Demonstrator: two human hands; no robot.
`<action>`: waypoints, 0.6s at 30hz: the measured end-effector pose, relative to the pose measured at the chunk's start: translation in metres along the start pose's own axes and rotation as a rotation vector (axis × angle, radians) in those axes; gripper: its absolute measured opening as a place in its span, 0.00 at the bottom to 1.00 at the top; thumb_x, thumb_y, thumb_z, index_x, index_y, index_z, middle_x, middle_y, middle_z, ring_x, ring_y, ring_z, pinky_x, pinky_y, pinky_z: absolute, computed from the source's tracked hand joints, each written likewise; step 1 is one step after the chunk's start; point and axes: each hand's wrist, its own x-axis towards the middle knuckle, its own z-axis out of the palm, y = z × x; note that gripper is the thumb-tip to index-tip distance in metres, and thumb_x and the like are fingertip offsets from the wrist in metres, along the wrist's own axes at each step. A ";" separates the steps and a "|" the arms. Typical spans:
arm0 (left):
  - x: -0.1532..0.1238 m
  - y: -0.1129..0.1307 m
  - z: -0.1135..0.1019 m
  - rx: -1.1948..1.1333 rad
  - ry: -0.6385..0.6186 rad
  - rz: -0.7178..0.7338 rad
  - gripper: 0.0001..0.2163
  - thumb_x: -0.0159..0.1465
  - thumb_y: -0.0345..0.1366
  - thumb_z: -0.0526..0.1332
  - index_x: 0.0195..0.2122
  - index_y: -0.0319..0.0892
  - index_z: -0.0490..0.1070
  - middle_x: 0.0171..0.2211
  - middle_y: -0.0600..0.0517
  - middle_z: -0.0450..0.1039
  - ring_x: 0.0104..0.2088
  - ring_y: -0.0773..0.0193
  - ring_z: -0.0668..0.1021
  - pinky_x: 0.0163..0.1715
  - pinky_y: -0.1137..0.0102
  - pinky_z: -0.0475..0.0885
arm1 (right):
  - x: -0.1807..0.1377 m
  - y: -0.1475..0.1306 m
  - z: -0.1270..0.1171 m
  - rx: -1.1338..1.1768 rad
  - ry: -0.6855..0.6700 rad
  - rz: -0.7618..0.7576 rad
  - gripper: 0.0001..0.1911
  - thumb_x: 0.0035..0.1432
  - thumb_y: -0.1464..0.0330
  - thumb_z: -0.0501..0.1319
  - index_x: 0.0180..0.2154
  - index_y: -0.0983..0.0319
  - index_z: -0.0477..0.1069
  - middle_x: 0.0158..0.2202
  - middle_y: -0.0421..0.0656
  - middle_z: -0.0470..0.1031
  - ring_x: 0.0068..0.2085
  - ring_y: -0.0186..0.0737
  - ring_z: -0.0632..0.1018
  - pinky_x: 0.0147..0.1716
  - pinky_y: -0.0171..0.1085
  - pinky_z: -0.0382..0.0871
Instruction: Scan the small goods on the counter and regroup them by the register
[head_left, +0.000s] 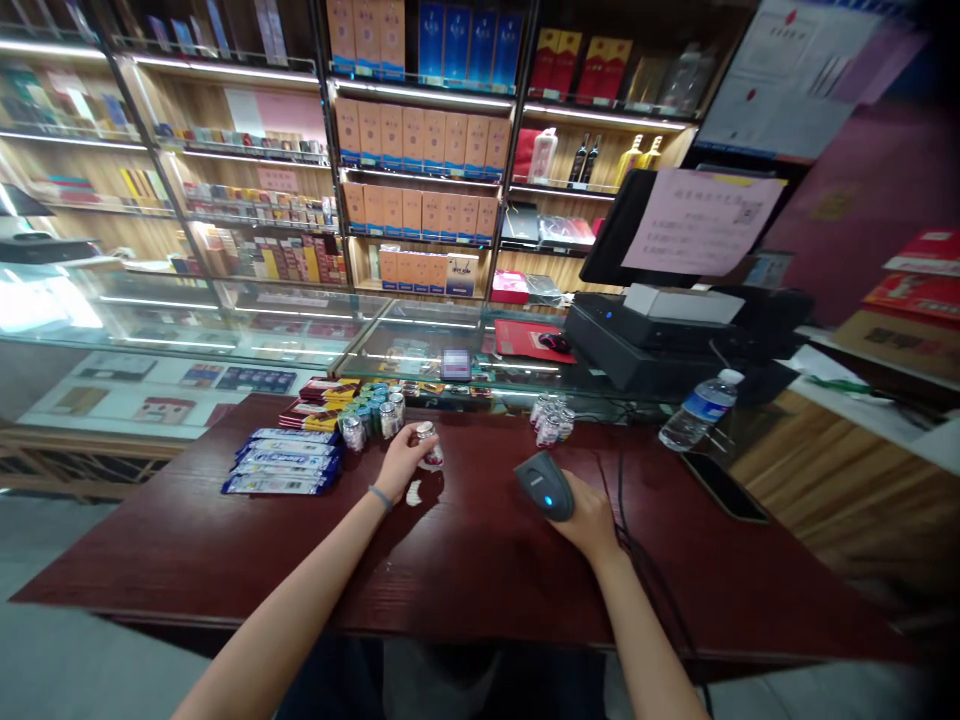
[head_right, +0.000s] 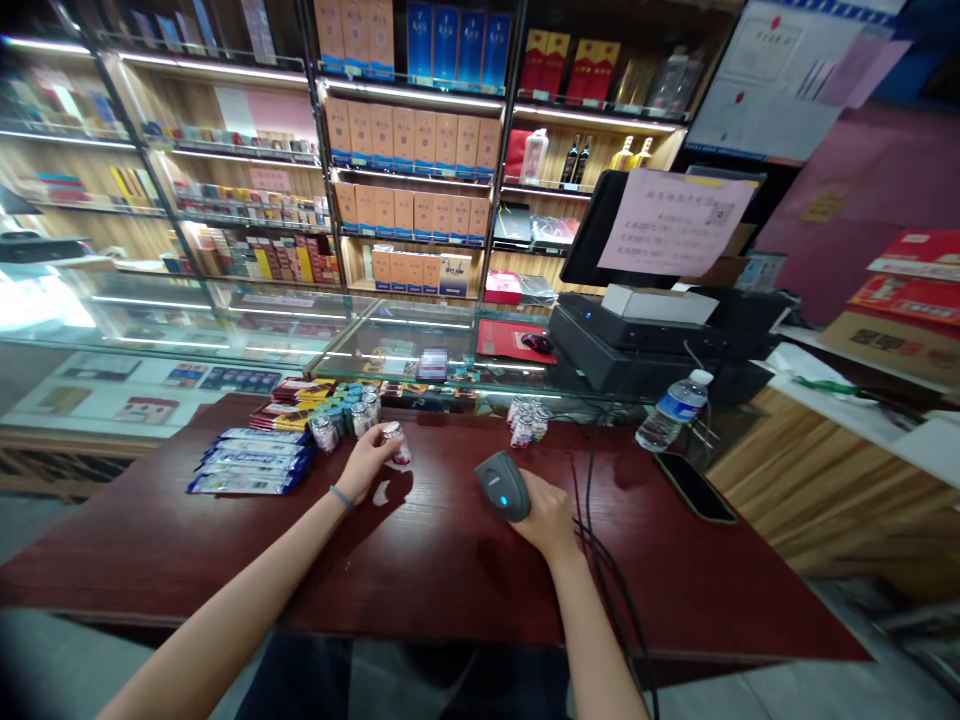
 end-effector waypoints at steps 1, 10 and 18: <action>0.002 -0.002 0.011 0.053 0.000 0.013 0.22 0.51 0.44 0.72 0.42 0.39 0.71 0.33 0.51 0.74 0.30 0.66 0.76 0.29 0.72 0.73 | -0.004 0.007 -0.005 -0.025 0.011 0.028 0.20 0.55 0.64 0.59 0.48 0.63 0.69 0.37 0.48 0.80 0.35 0.47 0.82 0.34 0.41 0.77; 0.015 -0.044 0.140 0.347 -0.057 0.214 0.15 0.50 0.38 0.71 0.37 0.40 0.71 0.32 0.52 0.70 0.31 0.64 0.72 0.35 0.68 0.69 | -0.026 0.049 -0.041 -0.173 0.091 0.166 0.16 0.58 0.61 0.60 0.45 0.62 0.71 0.32 0.46 0.79 0.29 0.45 0.81 0.29 0.37 0.74; 0.020 -0.080 0.214 0.372 -0.069 0.268 0.15 0.50 0.37 0.71 0.36 0.41 0.70 0.34 0.50 0.69 0.37 0.60 0.73 0.40 0.65 0.67 | -0.042 0.078 -0.053 -0.225 0.158 0.190 0.22 0.56 0.61 0.60 0.51 0.63 0.69 0.35 0.48 0.80 0.31 0.46 0.81 0.30 0.40 0.76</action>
